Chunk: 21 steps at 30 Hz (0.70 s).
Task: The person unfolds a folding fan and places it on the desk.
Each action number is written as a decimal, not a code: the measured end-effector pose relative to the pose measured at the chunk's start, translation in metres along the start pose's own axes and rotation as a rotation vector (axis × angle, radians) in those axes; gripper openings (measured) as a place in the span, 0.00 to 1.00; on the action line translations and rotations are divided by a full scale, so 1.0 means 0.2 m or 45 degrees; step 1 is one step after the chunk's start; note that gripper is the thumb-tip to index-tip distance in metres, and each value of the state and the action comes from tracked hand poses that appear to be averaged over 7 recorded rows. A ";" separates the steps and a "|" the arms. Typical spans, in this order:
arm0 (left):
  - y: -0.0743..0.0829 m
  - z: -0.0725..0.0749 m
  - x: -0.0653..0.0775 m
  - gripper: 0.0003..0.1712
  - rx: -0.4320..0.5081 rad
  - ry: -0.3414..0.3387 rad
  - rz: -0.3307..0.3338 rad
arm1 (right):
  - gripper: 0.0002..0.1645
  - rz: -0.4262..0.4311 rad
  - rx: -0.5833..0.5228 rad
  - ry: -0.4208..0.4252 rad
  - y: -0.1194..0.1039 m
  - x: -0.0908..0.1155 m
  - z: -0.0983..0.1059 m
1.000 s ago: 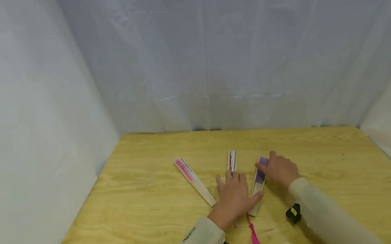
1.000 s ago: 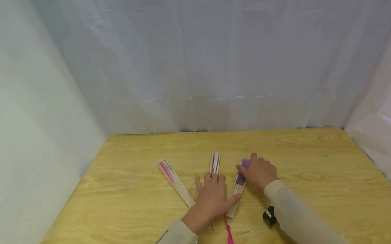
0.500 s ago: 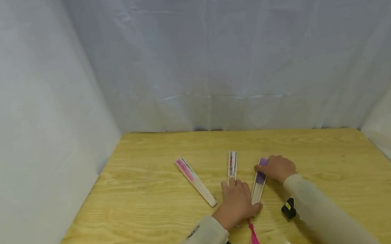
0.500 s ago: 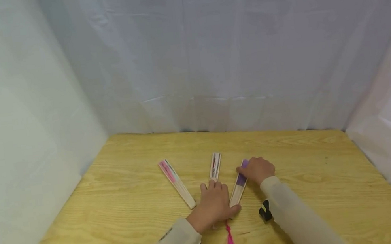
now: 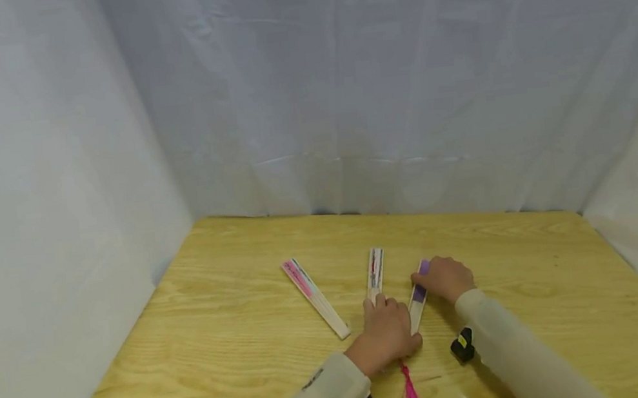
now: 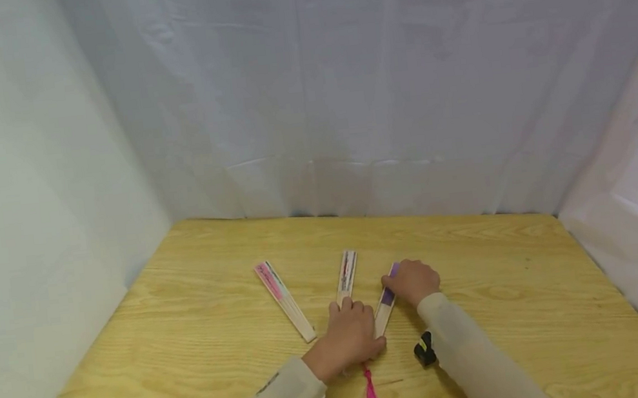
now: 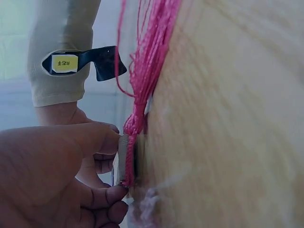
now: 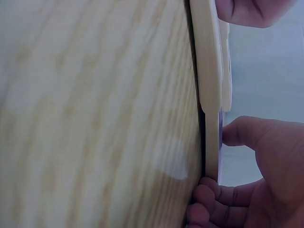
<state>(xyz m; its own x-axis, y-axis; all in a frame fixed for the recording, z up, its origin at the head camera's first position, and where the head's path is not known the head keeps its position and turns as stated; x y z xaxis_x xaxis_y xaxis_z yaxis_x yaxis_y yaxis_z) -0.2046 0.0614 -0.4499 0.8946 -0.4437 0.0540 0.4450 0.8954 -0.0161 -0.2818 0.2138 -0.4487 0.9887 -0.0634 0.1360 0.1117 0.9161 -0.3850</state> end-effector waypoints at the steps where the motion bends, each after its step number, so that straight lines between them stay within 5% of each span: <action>1: 0.00 0.00 0.00 0.25 0.004 0.002 -0.001 | 0.27 0.002 -0.002 0.004 0.00 0.00 0.00; 16: 0.00 0.00 -0.01 0.25 -0.015 0.012 0.052 | 0.27 0.006 -0.063 0.073 -0.02 -0.01 -0.02; 21: -0.01 0.02 -0.01 0.25 0.074 0.008 0.089 | 0.27 0.021 -0.121 0.127 -0.05 0.00 0.00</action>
Point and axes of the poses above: each hand's wrist, its own x-axis away from the middle knuckle, its own z-axis out of the back of the hand, y = z × x, the point moved 2 cm from there along -x, towards the middle knuckle, and after that the axes turned 5 degrees about -x, right-handed, at the moved point
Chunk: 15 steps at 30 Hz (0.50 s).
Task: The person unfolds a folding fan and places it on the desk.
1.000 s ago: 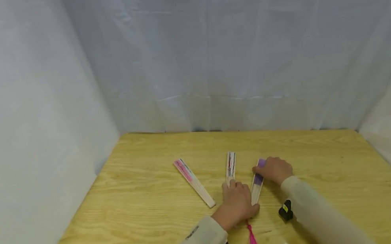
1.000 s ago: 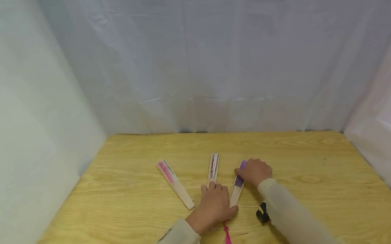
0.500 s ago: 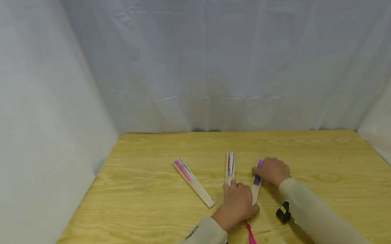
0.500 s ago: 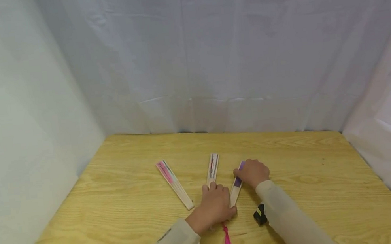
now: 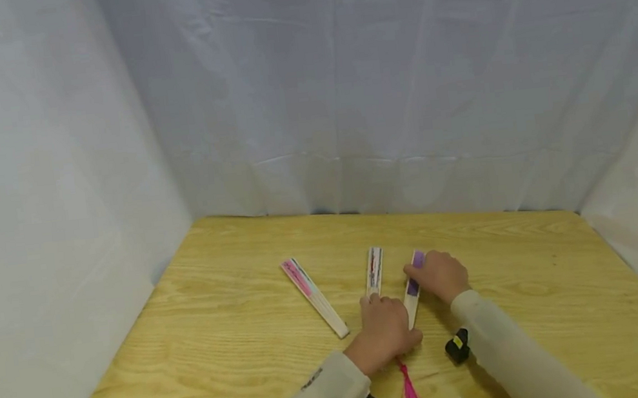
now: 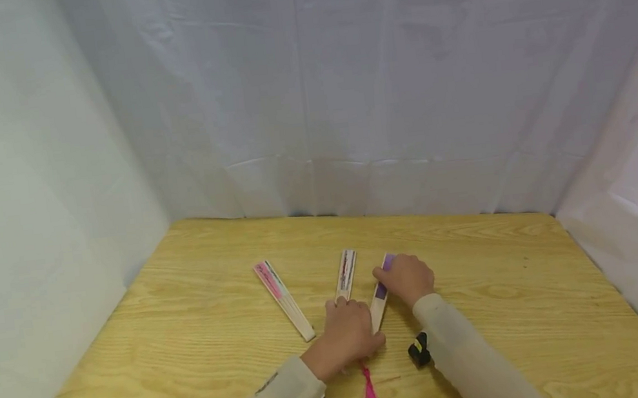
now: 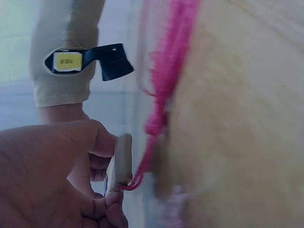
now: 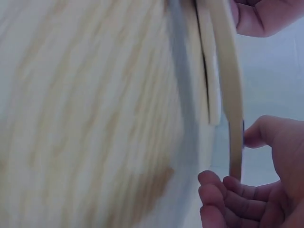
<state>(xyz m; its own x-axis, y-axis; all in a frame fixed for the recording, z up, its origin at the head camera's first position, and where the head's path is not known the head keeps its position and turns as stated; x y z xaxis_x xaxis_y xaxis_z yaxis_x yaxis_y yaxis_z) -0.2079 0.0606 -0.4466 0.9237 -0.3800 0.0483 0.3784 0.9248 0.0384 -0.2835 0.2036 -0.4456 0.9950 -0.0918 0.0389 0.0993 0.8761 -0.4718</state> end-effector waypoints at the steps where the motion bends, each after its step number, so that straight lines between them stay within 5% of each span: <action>1: 0.00 0.01 0.00 0.26 0.027 -0.002 0.006 | 0.27 0.007 -0.020 0.007 -0.01 0.00 0.00; 15: -0.08 0.07 0.02 0.21 0.273 0.043 -0.084 | 0.22 0.055 -0.647 0.007 -0.13 0.05 0.09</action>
Point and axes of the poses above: each hand's wrist, its own x-axis away from the middle knuckle, its own z-axis out of the back of the hand, y = z × x, the point moved 2 cm from there along -x, towards the middle knuckle, and after that the axes turned 5 degrees about -x, right-handed, at the moved point
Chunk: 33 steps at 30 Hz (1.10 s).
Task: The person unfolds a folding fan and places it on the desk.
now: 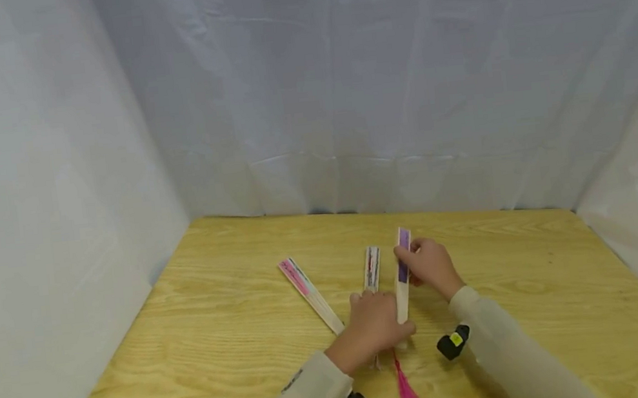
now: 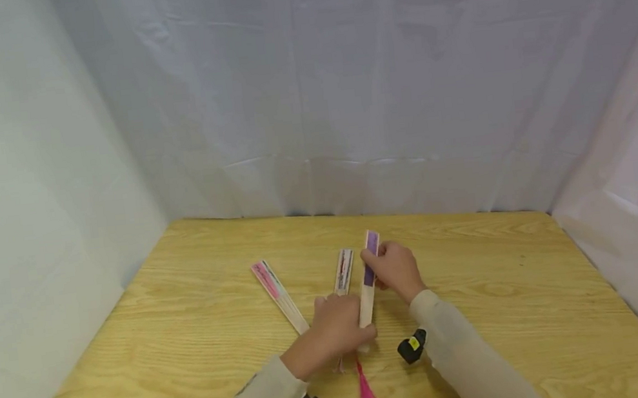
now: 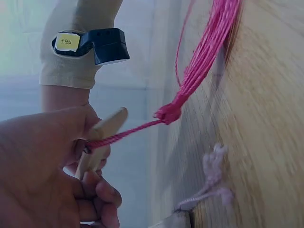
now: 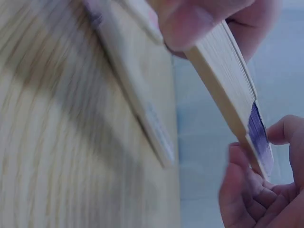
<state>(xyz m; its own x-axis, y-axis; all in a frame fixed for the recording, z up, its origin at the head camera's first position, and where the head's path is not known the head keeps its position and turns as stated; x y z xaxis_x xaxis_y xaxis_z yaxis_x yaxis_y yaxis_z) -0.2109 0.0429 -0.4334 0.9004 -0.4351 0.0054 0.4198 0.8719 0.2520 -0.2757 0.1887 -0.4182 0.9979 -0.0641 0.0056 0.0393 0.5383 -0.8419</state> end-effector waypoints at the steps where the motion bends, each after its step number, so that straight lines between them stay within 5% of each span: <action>1: -0.01 0.01 0.00 0.20 0.029 0.004 -0.019 | 0.23 0.007 -0.009 0.009 -0.01 0.00 0.00; 7: -0.05 0.03 0.03 0.12 0.291 0.008 -0.163 | 0.24 0.058 -0.021 0.016 -0.08 0.03 0.02; 15: -0.14 -0.01 0.10 0.16 0.636 -0.043 -0.256 | 0.25 0.160 -0.106 -0.015 -0.11 0.08 -0.01; 24: -0.21 -0.02 0.19 0.12 0.801 -0.097 -0.272 | 0.21 0.237 -0.174 -0.070 -0.11 0.14 -0.07; 33: -0.22 -0.01 0.18 0.14 0.858 -0.075 -0.231 | 0.16 0.262 -0.201 -0.117 -0.10 0.14 -0.07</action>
Point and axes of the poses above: each hand's wrist, its own x-axis away from the middle knuckle, its own z-axis out of the back of the hand, y = z × x, the point moved 2 cm from there along -x, towards the middle knuckle, and after that the axes turned 5 degrees about -x, right-handed, at the moved point
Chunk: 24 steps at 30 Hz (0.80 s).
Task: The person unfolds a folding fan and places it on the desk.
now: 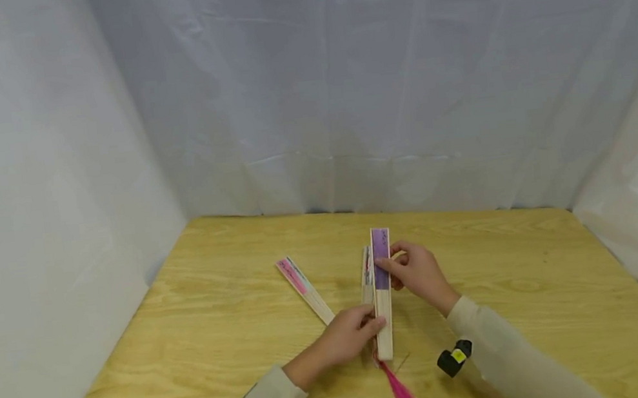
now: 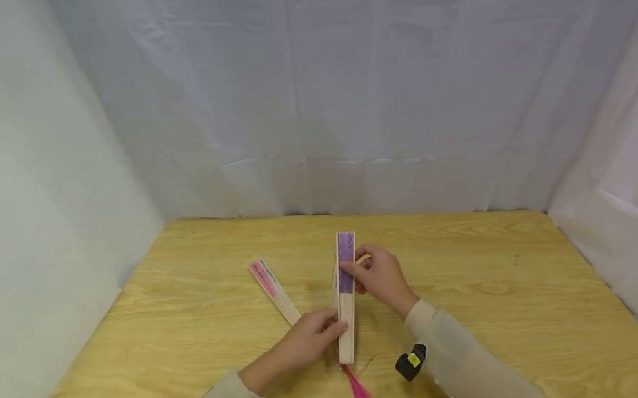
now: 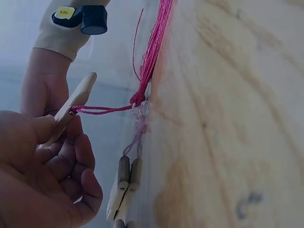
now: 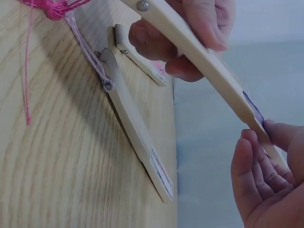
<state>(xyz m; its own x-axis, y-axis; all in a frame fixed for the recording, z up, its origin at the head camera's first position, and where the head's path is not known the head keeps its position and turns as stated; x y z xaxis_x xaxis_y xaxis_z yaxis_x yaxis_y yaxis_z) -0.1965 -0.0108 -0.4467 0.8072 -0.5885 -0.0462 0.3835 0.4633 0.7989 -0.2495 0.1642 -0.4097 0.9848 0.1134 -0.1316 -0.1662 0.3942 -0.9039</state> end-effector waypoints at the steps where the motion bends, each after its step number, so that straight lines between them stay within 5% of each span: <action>1: 0.00 0.00 0.00 0.15 -0.007 0.012 -0.012 | 0.16 -0.004 -0.010 -0.003 0.00 0.00 0.00; 15: -0.04 0.06 0.00 0.17 -0.060 0.158 -0.046 | 0.24 -0.023 -0.227 -0.186 0.02 -0.01 -0.02; 24: -0.05 0.08 0.01 0.12 0.229 0.233 0.105 | 0.23 -0.124 -0.422 -0.188 0.04 -0.01 -0.04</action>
<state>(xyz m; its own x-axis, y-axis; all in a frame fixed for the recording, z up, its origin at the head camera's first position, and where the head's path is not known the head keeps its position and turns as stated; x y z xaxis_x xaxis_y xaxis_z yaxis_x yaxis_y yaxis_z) -0.2059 -0.0260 -0.4450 0.9064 -0.4163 -0.0715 0.2406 0.3697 0.8974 -0.2528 0.1597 -0.4192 0.9733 0.2297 -0.0003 -0.0229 0.0955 -0.9952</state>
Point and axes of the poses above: each hand's wrist, its own x-axis away from the middle knuckle, its own z-axis out of the back of the hand, y = z × x, the point moved 2 cm from there along -x, towards the middle knuckle, and after that the axes turned 5 degrees about -x, right-handed, at the moved point
